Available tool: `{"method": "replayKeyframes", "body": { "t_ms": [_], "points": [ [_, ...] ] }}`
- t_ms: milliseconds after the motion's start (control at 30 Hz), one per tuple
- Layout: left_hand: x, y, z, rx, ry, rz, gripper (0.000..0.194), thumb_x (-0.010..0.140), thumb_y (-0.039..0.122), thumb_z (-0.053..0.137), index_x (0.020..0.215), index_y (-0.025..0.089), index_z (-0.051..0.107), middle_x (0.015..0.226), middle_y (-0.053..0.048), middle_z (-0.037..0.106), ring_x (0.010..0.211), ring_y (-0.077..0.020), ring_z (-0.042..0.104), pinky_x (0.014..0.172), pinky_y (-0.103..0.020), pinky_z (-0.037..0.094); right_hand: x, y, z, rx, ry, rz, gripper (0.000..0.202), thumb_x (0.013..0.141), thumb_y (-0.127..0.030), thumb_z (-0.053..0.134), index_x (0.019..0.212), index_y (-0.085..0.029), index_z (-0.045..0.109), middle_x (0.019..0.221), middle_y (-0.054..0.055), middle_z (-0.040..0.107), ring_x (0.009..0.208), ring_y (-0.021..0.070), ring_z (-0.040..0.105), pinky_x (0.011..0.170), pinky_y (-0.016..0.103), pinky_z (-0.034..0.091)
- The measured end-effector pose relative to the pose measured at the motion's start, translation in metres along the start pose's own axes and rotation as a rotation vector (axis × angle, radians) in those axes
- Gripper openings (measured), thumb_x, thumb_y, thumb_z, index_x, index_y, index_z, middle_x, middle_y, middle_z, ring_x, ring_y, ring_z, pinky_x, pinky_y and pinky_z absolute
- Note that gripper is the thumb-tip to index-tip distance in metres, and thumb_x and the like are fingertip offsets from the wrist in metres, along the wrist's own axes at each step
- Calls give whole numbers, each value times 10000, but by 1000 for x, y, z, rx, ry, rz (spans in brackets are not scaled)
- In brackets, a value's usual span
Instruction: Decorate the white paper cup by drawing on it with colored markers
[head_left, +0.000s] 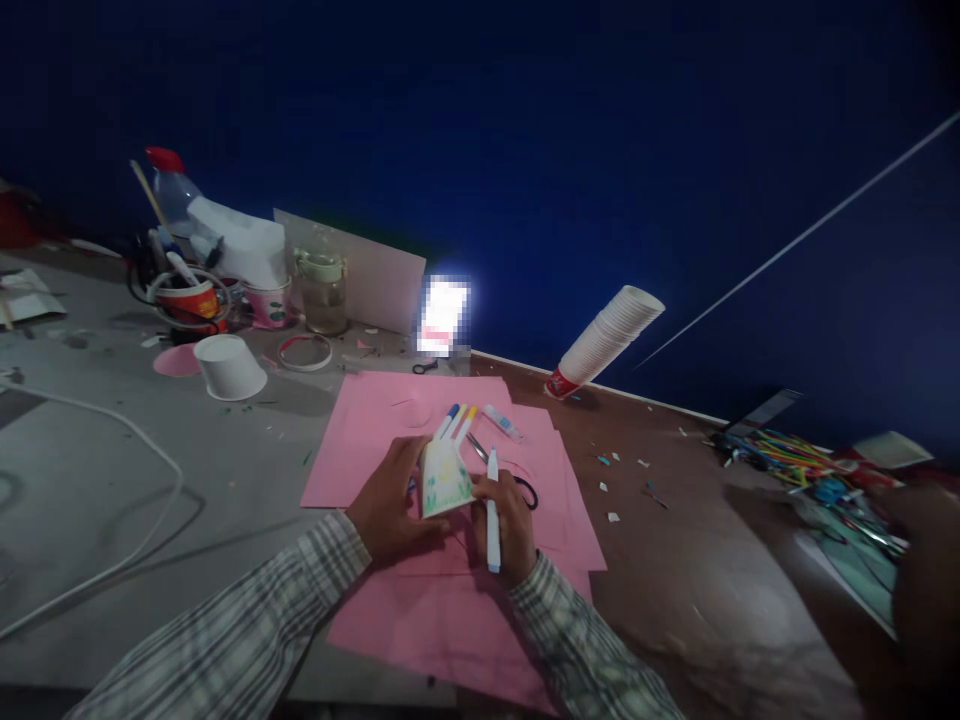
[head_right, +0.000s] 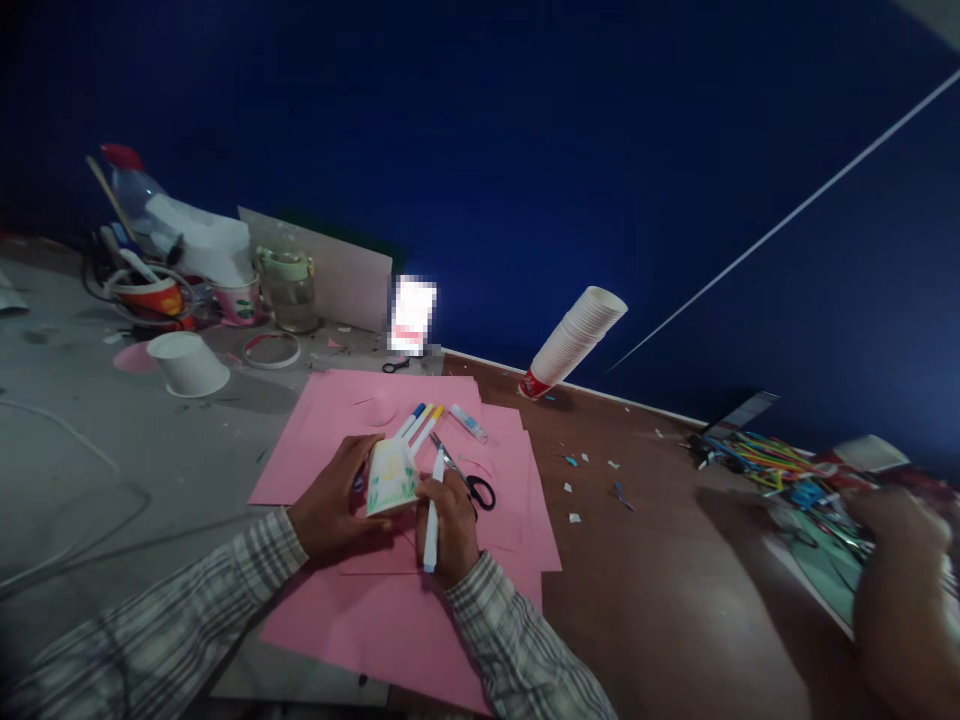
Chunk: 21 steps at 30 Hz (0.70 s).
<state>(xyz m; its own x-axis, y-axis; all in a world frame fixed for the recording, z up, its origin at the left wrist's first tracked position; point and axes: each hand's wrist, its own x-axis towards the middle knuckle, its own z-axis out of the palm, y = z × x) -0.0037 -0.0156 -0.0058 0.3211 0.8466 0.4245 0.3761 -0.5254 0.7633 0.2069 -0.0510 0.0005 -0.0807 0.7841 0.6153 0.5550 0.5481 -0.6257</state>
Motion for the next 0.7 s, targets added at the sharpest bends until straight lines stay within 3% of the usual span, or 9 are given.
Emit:
{"method": "replayKeyframes", "body": {
  "t_ms": [133, 233, 367, 533, 700],
  "points": [
    [2, 6, -1, 108, 50, 31, 927, 721, 577, 889, 1455, 181, 485, 1323, -172, 597, 1210, -375, 636, 1039, -565, 590, 6, -3, -9, 111, 31, -28, 249, 947, -194, 603, 1186, -255, 641, 1030, 73, 705, 990, 271, 724, 886, 452, 600],
    [-1, 1, 2, 205, 92, 83, 987, 688, 559, 902, 1480, 182, 451, 1298, -164, 590, 1194, -375, 633, 1041, -565, 585, 12, -13, -16, 308, 51, 123, 238, 1055, -331, 539, 1259, -257, 636, 987, 54, 695, 852, 226, 717, 828, 428, 613],
    [-3, -8, 6, 247, 102, 141, 1036, 688, 559, 895, 1521, 194, 400, 1304, -168, 573, 1164, -368, 642, 1009, -554, 590, 17, -27, -17, 360, 17, 35, 362, 1097, -495, 487, 1160, -249, 744, 815, 41, 710, 795, 231, 682, 771, 420, 578],
    [-2, -5, 4, 275, 83, 142, 1032, 687, 606, 897, 1506, 184, 432, 1291, -178, 589, 1149, -377, 656, 998, -552, 588, 14, -31, -12, 323, 86, 115, 356, 1089, -451, 510, 1029, -229, 781, 682, 22, 677, 690, 222, 652, 707, 404, 549],
    [-2, -1, 1, 306, 75, 167, 998, 728, 591, 885, 1504, 173, 418, 1290, -195, 582, 1151, -384, 658, 983, -546, 596, 11, -29, -11, 300, 113, 148, 329, 1077, -415, 531, 982, -232, 787, 714, 30, 675, 713, 223, 659, 702, 392, 543]
  ]
}}
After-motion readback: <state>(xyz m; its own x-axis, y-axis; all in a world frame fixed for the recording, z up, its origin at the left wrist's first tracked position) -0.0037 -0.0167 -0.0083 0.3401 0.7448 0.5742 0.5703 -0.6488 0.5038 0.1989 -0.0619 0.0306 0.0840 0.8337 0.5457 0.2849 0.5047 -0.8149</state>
